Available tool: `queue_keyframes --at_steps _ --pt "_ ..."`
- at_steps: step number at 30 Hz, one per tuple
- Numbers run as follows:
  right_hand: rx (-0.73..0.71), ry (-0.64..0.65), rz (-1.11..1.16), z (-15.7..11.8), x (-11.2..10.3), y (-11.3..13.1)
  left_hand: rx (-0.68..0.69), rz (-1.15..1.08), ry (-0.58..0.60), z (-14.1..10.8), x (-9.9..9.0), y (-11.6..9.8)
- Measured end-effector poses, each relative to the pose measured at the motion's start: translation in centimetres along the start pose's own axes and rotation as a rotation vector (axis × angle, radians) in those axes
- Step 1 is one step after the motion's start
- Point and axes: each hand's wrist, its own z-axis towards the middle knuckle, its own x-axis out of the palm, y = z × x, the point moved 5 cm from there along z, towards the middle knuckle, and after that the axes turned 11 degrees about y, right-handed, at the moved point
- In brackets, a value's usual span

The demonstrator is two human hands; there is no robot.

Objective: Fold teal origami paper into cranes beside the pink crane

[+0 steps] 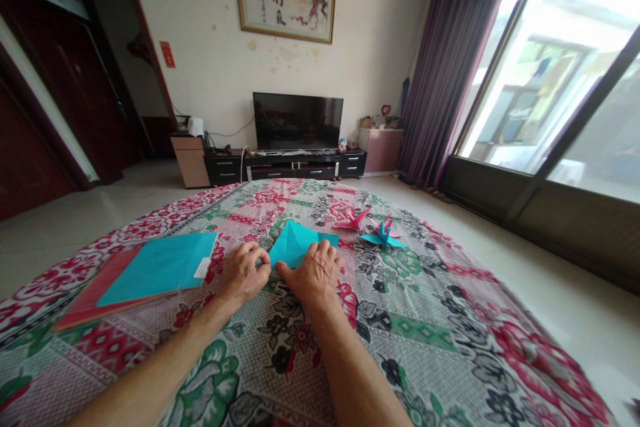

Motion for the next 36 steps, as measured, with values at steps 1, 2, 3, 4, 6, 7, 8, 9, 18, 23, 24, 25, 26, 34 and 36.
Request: queue_keyframes --at_steps 1,2,3,4,6,7,8,9,18,23,24,25,26,34,36 --pt "0.002 0.005 0.002 0.0 0.0 0.0 0.001 -0.003 -0.001 0.0 0.0 0.0" --pt "0.003 0.007 0.003 0.0 0.0 0.1 0.003 -0.007 -0.001 0.0 0.0 0.0" --pt "0.006 0.006 0.003 0.0 0.0 0.1 0.007 -0.011 -0.002 0.0 0.0 -0.1" --pt "0.01 0.005 0.002 0.1 0.0 0.1 0.012 -0.017 -0.002 0.0 0.0 -0.1" --pt "0.014 0.0 0.001 0.1 0.0 0.1 0.019 -0.029 -0.005 0.1 0.1 -0.1" --pt "0.011 -0.002 0.0 0.1 0.1 0.0 0.02 -0.034 -0.007 0.1 0.2 -0.1" --pt "0.003 -0.004 0.0 0.1 0.1 0.0 0.019 -0.037 -0.009 0.1 0.2 -0.1" --pt "-0.007 -0.006 0.0 0.2 0.1 -0.1 0.017 -0.039 -0.008 0.1 0.3 0.0" --pt "-0.14 0.013 0.026 0.9 0.1 -2.3 0.045 -0.028 0.041 0.2 0.3 -0.3" --pt "-0.213 0.02 0.042 1.1 -0.2 -3.3 0.11 -0.026 0.058 0.3 0.6 -0.6" --pt "-0.219 0.027 0.045 1.2 -0.3 -3.4 0.117 -0.025 0.06 0.3 0.7 -0.6" --pt "-0.222 0.034 0.049 1.2 -0.3 -3.5 0.121 -0.024 0.062 0.3 0.8 -0.5" --pt "-0.223 0.043 0.054 1.3 -0.3 -3.6 0.124 -0.023 0.064 0.3 0.8 -0.4" --pt "-0.26 0.051 0.069 1.4 -0.2 -4.0 0.321 0.087 0.017 -0.5 0.3 -2.1" --pt "-0.257 0.049 0.063 1.4 -0.1 -4.0 0.378 0.116 0.036 -0.8 0.0 -2.7"
